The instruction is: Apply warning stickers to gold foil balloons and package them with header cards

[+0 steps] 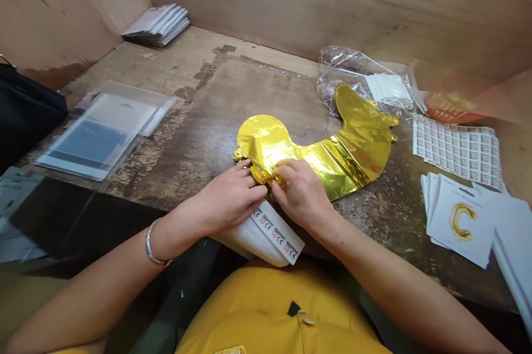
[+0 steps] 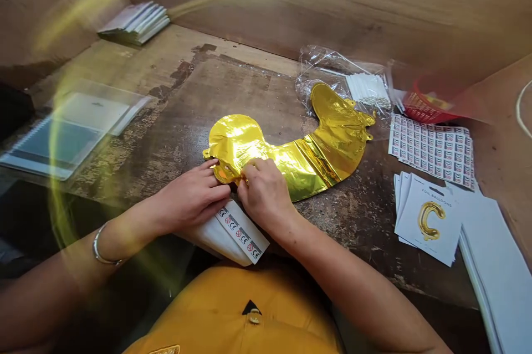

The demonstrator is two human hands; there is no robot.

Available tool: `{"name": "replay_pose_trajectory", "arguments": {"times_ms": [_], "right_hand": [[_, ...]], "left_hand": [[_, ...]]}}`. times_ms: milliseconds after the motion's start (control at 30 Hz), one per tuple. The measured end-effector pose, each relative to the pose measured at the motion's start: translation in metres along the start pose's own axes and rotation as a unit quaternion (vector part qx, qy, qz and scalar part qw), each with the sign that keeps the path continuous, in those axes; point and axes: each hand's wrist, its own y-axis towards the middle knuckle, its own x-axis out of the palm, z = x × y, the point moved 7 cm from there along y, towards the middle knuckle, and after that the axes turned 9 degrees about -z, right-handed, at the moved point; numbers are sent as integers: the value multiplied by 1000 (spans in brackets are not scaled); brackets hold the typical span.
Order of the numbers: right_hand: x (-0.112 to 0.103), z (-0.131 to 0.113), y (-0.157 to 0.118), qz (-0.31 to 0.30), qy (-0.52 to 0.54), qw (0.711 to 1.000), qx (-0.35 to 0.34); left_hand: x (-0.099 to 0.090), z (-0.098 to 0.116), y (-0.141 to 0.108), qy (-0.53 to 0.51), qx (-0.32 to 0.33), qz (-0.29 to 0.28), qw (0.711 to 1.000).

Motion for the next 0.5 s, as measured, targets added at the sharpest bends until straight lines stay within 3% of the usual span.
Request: {"name": "replay_pose_trajectory", "arguments": {"times_ms": [100,200,333,400,500], "right_hand": [[-3,-4,-6,6,-4,999,-31],[-2,-11,-7,-27,-34,998,-43],[0,-5,-5,-41,-13,999,6],[-10,18,1,-13,66,997,46],[-49,85,12,87,161,975,129]], "left_hand": [[-2,1,-1,-12,0,14,1000],[-4,3,0,-28,3,15,1000],[-3,3,0,-46,18,12,999],[-1,2,-2,-43,23,20,999],[6,-3,-6,-40,11,22,999]]}}
